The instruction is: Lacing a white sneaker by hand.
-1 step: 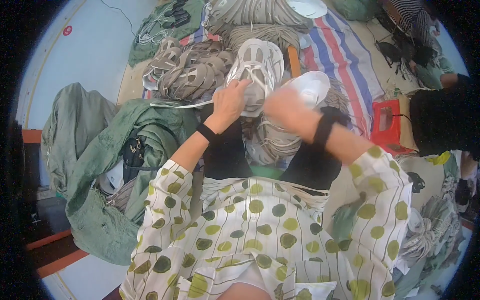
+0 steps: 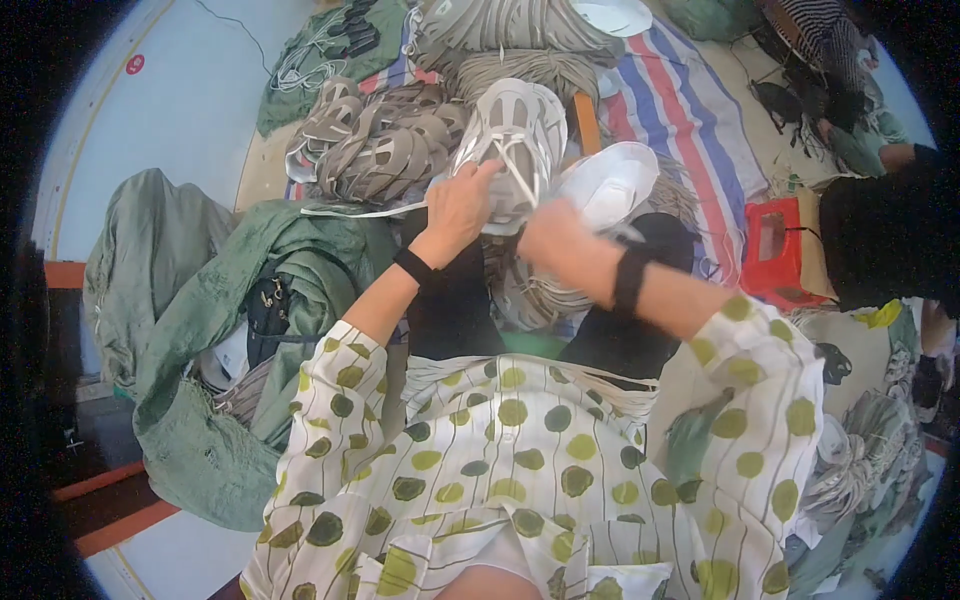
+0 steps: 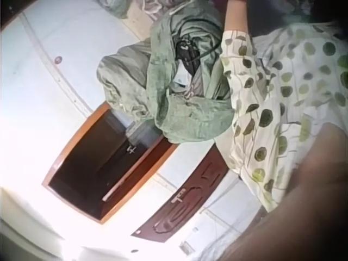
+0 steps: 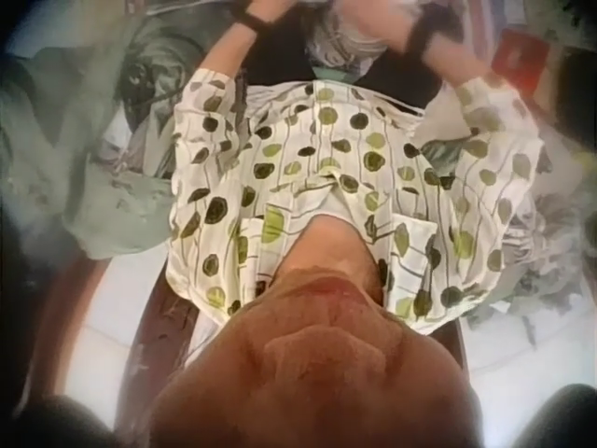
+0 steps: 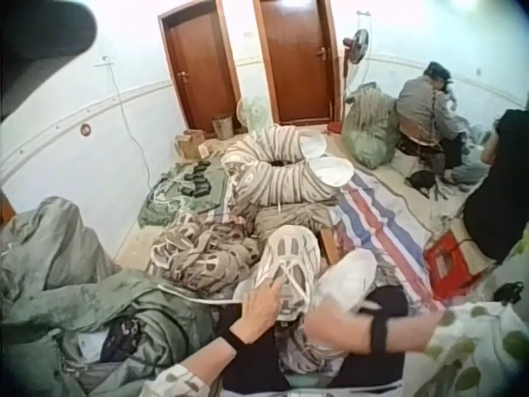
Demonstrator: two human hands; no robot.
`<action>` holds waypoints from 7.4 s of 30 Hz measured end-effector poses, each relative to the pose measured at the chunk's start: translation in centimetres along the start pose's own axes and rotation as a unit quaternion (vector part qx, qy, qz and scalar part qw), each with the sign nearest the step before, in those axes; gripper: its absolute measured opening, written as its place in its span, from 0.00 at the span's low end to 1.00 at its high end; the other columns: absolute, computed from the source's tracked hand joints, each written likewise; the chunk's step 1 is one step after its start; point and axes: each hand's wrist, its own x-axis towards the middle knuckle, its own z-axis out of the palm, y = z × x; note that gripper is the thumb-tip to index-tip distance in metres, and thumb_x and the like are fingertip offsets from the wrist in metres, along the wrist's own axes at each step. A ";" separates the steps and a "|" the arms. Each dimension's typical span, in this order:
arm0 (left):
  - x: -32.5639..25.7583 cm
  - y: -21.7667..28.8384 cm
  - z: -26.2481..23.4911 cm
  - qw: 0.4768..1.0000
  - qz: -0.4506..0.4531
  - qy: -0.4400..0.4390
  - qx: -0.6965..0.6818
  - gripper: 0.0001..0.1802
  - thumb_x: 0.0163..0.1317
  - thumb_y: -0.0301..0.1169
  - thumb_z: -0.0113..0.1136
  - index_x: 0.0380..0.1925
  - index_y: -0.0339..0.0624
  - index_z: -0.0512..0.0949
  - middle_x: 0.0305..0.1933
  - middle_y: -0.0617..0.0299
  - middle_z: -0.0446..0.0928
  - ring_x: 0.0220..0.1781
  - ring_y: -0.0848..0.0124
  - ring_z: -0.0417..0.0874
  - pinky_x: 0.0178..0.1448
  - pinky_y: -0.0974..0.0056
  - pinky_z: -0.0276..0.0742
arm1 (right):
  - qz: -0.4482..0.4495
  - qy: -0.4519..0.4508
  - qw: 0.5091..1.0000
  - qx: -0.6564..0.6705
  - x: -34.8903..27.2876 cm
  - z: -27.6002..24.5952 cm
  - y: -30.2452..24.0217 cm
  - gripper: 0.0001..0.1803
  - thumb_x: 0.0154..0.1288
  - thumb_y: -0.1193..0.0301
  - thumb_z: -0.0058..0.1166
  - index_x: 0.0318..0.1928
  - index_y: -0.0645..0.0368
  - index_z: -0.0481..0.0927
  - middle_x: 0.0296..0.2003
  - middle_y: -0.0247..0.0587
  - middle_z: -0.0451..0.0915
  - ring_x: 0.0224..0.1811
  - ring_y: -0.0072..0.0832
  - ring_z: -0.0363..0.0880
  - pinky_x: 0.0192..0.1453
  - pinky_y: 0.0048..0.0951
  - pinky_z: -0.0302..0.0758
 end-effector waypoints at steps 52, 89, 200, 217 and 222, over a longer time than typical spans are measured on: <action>-3.1 -17.0 -17.4 0.849 -0.310 0.038 -0.427 0.15 0.61 0.39 0.51 0.41 0.40 0.74 0.32 0.66 0.76 0.27 0.80 0.74 0.29 0.76 0.69 | 0.224 0.187 0.641 0.710 -8.6 -1.3 15.1 0.13 0.59 0.66 0.48 0.40 0.62 0.76 0.32 0.34 0.79 0.29 0.20 0.75 0.38 0.24 0.72; 5.9 -2.7 -2.2 0.998 0.009 0.038 -0.044 0.05 0.50 0.30 0.55 0.29 0.45 0.73 0.27 0.60 0.72 0.30 0.61 0.75 0.31 0.59 0.69 | 0.215 0.136 0.479 0.840 5.0 2.7 9.8 0.08 0.54 0.70 0.53 0.29 0.62 0.72 0.30 0.40 0.79 0.32 0.23 0.79 0.36 0.20 0.73; 2.1 -2.3 0.1 0.997 0.079 0.014 0.000 0.09 0.44 0.23 0.52 0.28 0.37 0.72 0.54 0.45 0.64 0.55 0.53 0.66 0.54 0.54 0.64 | 0.153 0.128 0.640 0.742 6.3 -0.3 4.0 0.17 0.55 0.74 0.42 0.45 0.66 0.73 0.25 0.41 0.78 0.21 0.24 0.77 0.27 0.24 0.74; 4.0 -3.7 1.0 0.988 0.001 -0.006 -0.157 0.06 0.45 0.26 0.52 0.25 0.37 0.72 0.39 0.46 0.75 0.39 0.51 0.76 0.40 0.57 0.71 | 0.174 0.055 0.673 0.717 5.1 -0.4 2.1 0.11 0.52 0.76 0.41 0.29 0.70 0.76 0.22 0.46 0.78 0.20 0.28 0.79 0.23 0.27 0.76; 5.1 -5.9 -1.2 0.896 -0.131 -0.177 -0.386 0.06 0.50 0.30 0.54 0.22 0.37 0.73 0.55 0.55 0.69 0.44 0.71 0.73 0.47 0.69 0.66 | 0.226 0.132 0.636 0.726 7.2 -0.8 1.9 0.15 0.54 0.78 0.39 0.40 0.69 0.74 0.22 0.47 0.78 0.20 0.30 0.79 0.23 0.28 0.78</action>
